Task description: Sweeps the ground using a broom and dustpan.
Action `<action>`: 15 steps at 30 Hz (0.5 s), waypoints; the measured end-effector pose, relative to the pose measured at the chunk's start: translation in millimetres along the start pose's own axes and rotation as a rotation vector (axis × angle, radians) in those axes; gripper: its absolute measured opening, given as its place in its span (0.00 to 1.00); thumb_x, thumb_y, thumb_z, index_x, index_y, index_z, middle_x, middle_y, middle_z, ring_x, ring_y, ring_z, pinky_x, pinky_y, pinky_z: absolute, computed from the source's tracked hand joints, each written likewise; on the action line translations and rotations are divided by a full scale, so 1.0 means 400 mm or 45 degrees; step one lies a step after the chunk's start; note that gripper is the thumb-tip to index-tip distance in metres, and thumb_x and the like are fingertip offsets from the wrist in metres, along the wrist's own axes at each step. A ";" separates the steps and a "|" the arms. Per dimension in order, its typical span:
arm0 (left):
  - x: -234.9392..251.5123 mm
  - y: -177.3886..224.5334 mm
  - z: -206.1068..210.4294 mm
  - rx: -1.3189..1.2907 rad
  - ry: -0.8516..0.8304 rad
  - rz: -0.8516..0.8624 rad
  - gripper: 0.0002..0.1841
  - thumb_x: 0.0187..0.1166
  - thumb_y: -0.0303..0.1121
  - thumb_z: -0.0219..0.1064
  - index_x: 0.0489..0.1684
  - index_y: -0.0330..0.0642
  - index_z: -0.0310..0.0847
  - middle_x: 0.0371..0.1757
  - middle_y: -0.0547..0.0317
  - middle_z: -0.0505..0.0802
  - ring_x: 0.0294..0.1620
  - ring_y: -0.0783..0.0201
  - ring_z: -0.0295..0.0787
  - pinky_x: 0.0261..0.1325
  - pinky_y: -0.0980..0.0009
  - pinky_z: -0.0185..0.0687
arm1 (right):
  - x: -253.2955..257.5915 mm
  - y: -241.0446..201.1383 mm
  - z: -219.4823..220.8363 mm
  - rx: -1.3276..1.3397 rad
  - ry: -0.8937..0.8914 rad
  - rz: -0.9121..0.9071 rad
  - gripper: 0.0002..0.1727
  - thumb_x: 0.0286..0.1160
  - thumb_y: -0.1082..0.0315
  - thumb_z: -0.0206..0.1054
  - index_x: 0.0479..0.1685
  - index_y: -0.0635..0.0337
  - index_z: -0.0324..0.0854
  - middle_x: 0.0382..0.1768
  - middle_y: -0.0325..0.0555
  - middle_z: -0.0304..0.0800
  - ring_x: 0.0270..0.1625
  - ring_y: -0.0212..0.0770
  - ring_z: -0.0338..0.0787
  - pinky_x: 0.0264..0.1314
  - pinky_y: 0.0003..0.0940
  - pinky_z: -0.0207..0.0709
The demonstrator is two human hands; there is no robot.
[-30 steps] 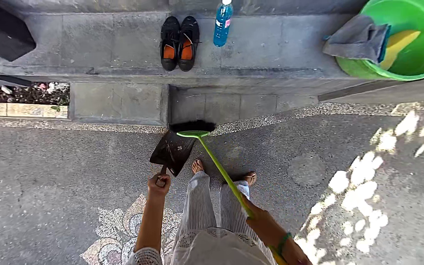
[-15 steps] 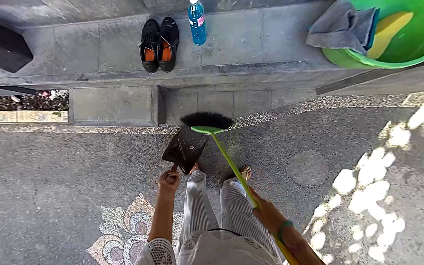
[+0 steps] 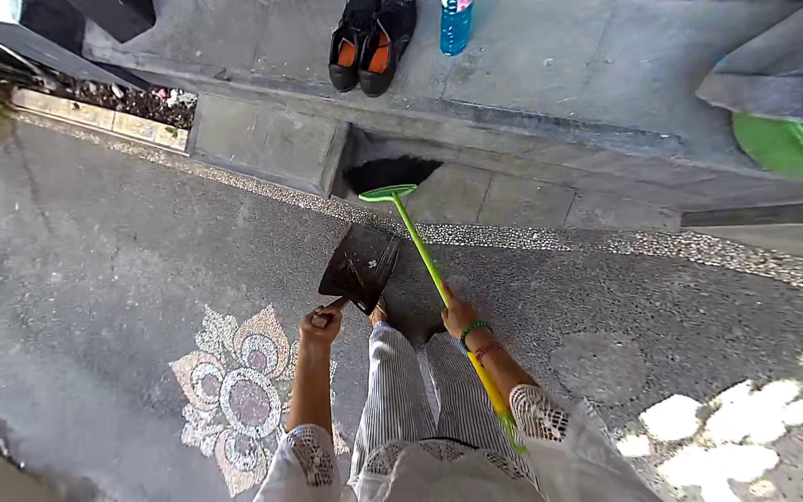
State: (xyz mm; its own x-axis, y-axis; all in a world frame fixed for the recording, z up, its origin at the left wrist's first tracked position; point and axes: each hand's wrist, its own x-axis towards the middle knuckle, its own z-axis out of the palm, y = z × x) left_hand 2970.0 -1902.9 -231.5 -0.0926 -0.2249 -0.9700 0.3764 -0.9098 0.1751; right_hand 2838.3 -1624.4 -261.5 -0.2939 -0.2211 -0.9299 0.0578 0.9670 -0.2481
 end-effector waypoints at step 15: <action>-0.026 -0.056 -0.056 0.307 -0.078 -0.125 0.19 0.90 0.38 0.42 0.28 0.42 0.70 0.14 0.60 0.79 0.10 0.70 0.76 0.15 0.80 0.76 | -0.493 0.380 -0.023 0.314 0.238 0.137 0.36 0.94 0.56 0.51 0.99 0.43 0.43 0.44 0.65 0.92 0.42 0.62 0.92 0.51 0.61 0.84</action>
State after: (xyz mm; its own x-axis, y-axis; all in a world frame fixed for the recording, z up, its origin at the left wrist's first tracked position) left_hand 2983.1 -1872.3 -229.2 -0.1763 -0.1452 -0.9736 0.1330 -0.9835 0.1226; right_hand 2896.3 -1432.6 -113.3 -0.4421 -0.0703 -0.8942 0.3209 0.9185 -0.2309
